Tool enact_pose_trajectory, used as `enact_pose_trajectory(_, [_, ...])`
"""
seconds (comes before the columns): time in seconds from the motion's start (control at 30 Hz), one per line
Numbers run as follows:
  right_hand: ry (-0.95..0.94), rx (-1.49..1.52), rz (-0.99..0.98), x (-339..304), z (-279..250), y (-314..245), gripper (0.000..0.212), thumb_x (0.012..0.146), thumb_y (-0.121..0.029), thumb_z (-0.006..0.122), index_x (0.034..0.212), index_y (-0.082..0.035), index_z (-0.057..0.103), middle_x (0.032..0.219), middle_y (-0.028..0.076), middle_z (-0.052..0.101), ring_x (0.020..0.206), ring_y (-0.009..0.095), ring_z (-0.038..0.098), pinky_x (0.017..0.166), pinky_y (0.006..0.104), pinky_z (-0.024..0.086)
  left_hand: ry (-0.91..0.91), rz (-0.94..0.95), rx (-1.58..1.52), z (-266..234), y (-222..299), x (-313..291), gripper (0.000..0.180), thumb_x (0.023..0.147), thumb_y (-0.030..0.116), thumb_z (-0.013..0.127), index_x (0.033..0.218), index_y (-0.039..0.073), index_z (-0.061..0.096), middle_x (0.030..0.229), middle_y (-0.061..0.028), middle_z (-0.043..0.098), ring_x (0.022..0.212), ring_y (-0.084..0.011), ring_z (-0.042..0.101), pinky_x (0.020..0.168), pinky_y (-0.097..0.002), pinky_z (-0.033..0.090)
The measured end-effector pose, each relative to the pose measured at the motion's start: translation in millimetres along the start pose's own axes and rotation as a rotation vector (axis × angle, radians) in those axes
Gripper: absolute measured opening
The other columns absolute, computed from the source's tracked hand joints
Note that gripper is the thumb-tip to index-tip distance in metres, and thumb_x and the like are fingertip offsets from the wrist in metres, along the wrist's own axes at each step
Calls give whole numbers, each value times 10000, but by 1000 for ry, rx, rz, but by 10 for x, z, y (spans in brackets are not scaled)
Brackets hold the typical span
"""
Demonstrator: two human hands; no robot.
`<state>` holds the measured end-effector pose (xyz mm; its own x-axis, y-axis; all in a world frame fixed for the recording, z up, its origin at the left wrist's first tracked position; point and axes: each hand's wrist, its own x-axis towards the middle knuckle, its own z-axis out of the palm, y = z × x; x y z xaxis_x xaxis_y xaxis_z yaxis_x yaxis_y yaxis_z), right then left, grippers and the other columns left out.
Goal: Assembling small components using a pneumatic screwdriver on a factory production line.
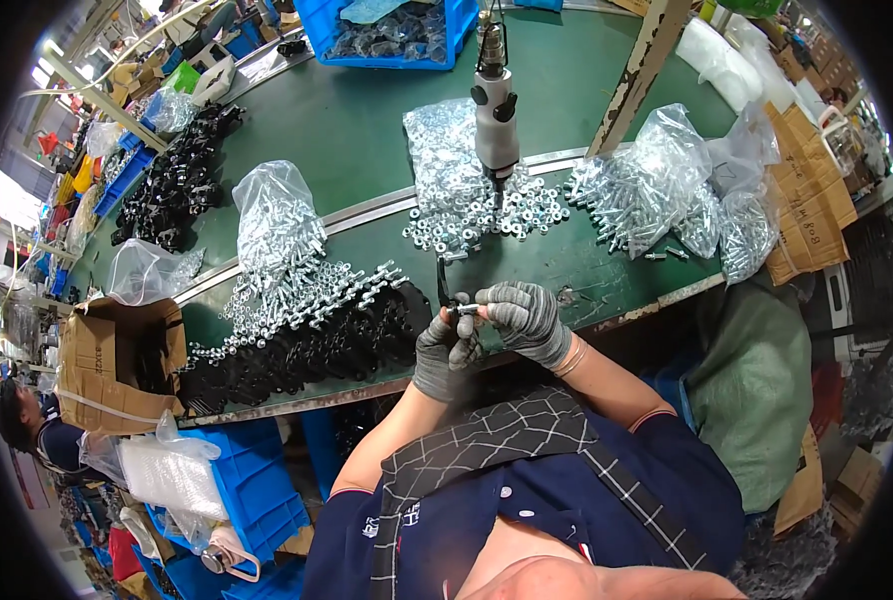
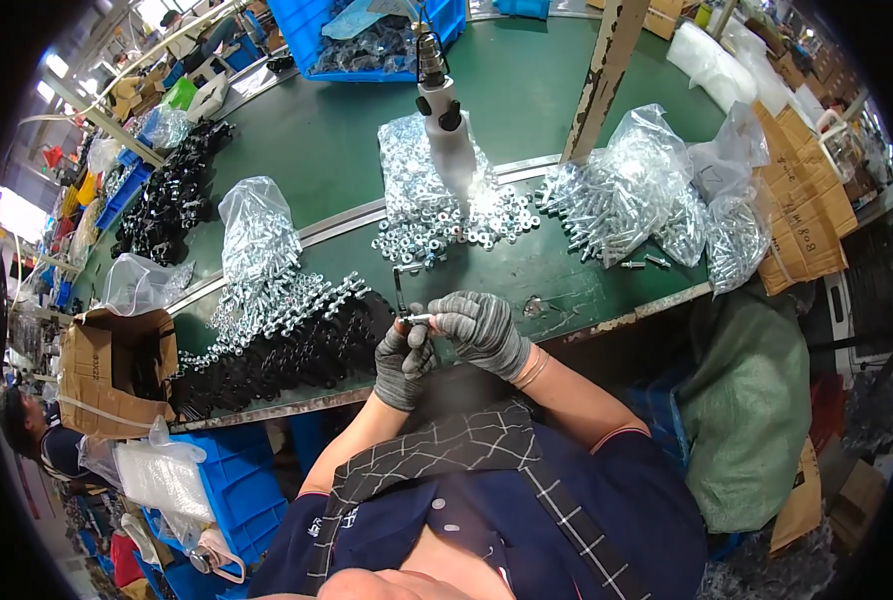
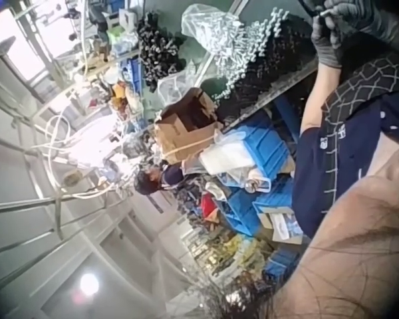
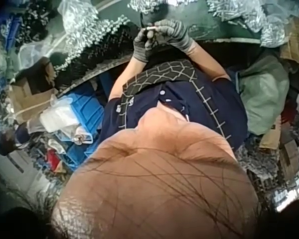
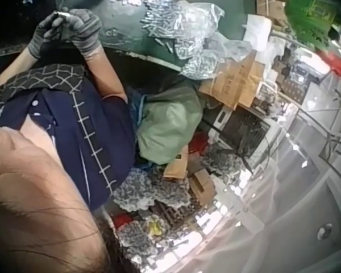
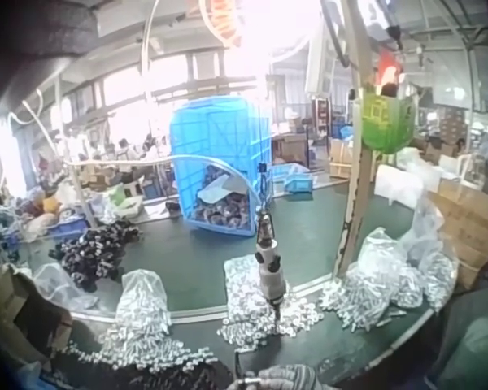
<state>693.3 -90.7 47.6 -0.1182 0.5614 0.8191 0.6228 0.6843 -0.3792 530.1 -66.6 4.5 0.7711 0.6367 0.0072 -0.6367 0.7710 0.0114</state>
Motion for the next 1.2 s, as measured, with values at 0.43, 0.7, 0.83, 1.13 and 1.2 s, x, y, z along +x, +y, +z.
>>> enact_pose_trajectory(0.43, [-154, 91, 189, 30, -66, -78, 255, 746, 11, 662, 983, -69, 613, 804, 101, 649, 656, 225, 645, 558, 289, 520, 164, 55, 90, -29, 33, -19, 308, 895, 209, 558, 1140, 27, 524, 814, -122, 637, 510, -193, 571, 436, -237, 454])
enact_pose_trajectory(0.7, [-330, 828, 1064, 84, -192, -61, 128, 857, -146, 630, 947, -63, 595, 697, 7, 606, 579, 82, 581, 496, 229, 475, 74, -84, 95, 119, 89, -28, 319, 871, 258, 581, 1097, 38, 530, 895, -123, 636, 645, -162, 607, 573, -231, 488])
enact_pose_trajectory(0.83, [-278, 1101, 1279, 106, -198, -39, 147, 882, -195, 603, 922, -54, 590, 670, -7, 586, 534, 41, 537, 465, 185, 440, 113, 32, 260, 263, -100, -1, 333, 872, 278, 576, 1093, 33, 532, 948, -139, 631, 709, -157, 621, 620, -230, 498])
enact_pose_trajectory(1.13, [-346, 1385, 1346, 107, -214, 91, 184, 884, -233, 597, 858, -53, 568, 671, 7, 582, 453, 36, 462, 405, 165, 365, 143, -108, 172, 203, 45, 15, 410, 866, 348, 564, 1061, -13, 555, 939, -182, 633, 513, -119, 541, 491, -198, 435])
enact_pose_trajectory(1.2, [-343, 1393, 1352, 104, -200, 101, 187, 885, -234, 596, 850, -53, 566, 671, 9, 581, 448, 36, 456, 403, 165, 359, 74, -140, 360, 202, 85, 18, 391, 872, 327, 564, 1021, -34, 572, 914, -174, 644, 463, -108, 502, 441, -195, 399])
